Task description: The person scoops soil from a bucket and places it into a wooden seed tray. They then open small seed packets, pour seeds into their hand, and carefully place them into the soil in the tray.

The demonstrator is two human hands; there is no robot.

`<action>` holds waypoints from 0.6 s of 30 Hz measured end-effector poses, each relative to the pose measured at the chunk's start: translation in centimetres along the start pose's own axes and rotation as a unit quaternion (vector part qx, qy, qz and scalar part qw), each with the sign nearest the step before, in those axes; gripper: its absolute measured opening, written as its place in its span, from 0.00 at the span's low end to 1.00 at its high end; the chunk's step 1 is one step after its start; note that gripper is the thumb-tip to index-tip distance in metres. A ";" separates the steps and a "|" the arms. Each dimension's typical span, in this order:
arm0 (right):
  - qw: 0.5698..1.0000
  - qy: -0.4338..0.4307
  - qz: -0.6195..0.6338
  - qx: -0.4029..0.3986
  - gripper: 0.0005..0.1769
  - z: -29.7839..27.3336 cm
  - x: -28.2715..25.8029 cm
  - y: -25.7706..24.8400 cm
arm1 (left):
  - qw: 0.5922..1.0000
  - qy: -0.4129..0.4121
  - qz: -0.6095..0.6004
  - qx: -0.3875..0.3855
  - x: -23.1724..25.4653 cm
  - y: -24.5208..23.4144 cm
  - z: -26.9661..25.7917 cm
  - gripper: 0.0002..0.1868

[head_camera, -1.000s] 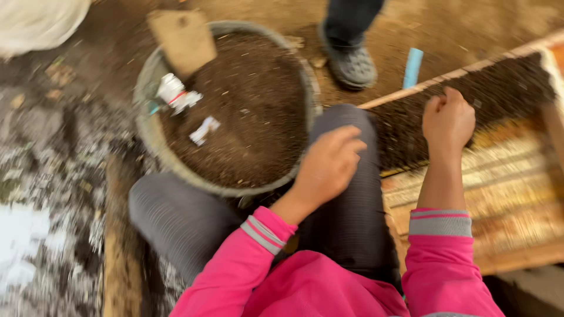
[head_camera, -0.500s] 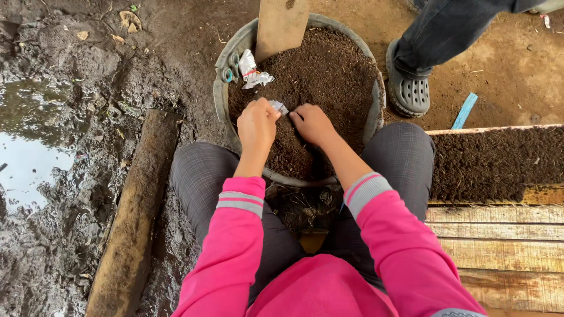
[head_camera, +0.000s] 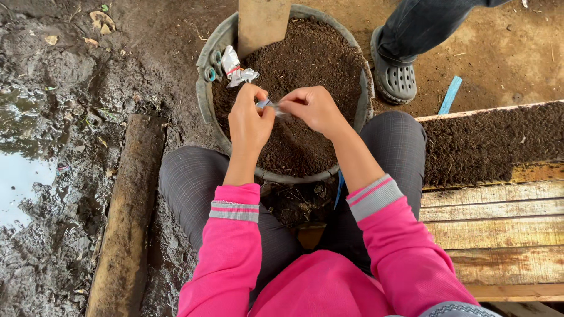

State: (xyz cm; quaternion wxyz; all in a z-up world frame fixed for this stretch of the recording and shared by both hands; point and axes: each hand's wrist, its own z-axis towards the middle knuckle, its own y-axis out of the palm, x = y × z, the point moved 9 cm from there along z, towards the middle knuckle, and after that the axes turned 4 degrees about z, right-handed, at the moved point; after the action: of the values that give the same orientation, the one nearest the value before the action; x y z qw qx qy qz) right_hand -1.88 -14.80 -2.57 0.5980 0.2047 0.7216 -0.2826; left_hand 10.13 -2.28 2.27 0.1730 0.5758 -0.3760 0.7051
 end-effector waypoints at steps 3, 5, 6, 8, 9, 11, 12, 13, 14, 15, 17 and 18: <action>0.993 0.015 -0.114 0.036 0.13 2.2 7.7 -1.2 | 0.994 0.073 0.079 0.014 0.9 0.4 -0.1 0.10; 0.901 0.130 -0.411 0.051 0.30 2.2 13.8 -0.6 | 0.997 0.043 0.070 0.003 -0.1 0.9 0.5 0.07; 0.901 0.131 -0.411 0.051 0.30 1.9 14.0 0.1 | 0.997 0.043 0.070 0.002 -0.4 1.5 0.8 0.07; 0.957 0.176 -0.231 0.023 0.28 1.0 15.7 2.4 | 0.986 0.099 0.131 0.012 0.1 2.7 1.1 0.09; 0.956 0.179 -0.231 0.023 0.28 0.5 15.2 2.1 | 0.987 0.098 0.130 0.010 0.4 3.1 0.8 0.09; 0.947 0.241 0.165 0.135 0.31 -0.8 15.3 1.1 | 0.963 0.144 0.226 0.014 2.1 4.1 0.4 0.08; 0.946 0.241 0.166 0.137 0.31 -1.1 12.1 0.1 | 0.963 0.145 0.226 0.013 1.9 4.8 0.3 0.08; 0.899 0.238 0.310 0.197 0.25 -1.8 9.4 -1.1 | 0.956 0.146 0.256 0.007 1.7 5.6 0.2 0.07; 0.829 0.231 0.444 0.252 0.20 -2.9 6.9 -1.9 | 0.948 0.143 0.285 0.001 1.4 6.3 -0.2 0.06; 0.828 0.234 0.443 0.252 0.20 -3.2 5.3 -1.8 | 0.948 0.140 0.285 -0.001 1.3 6.7 -0.6 0.06; 0.737 0.156 0.595 0.279 0.15 -3.5 1.5 -1.9 | 0.903 0.165 0.391 -0.066 1.5 9.0 -1.5 0.09; 0.736 0.154 0.596 0.283 0.15 -3.4 1.6 -1.8 | 0.903 0.169 0.390 -0.069 1.7 9.1 -1.8 0.09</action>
State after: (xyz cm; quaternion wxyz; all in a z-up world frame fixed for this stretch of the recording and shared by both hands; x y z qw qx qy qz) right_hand -5.93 -14.03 -3.37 0.4396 0.7933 0.4206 -0.0242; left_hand 2.26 -7.29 0.76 -0.0154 0.2420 -0.5833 0.7752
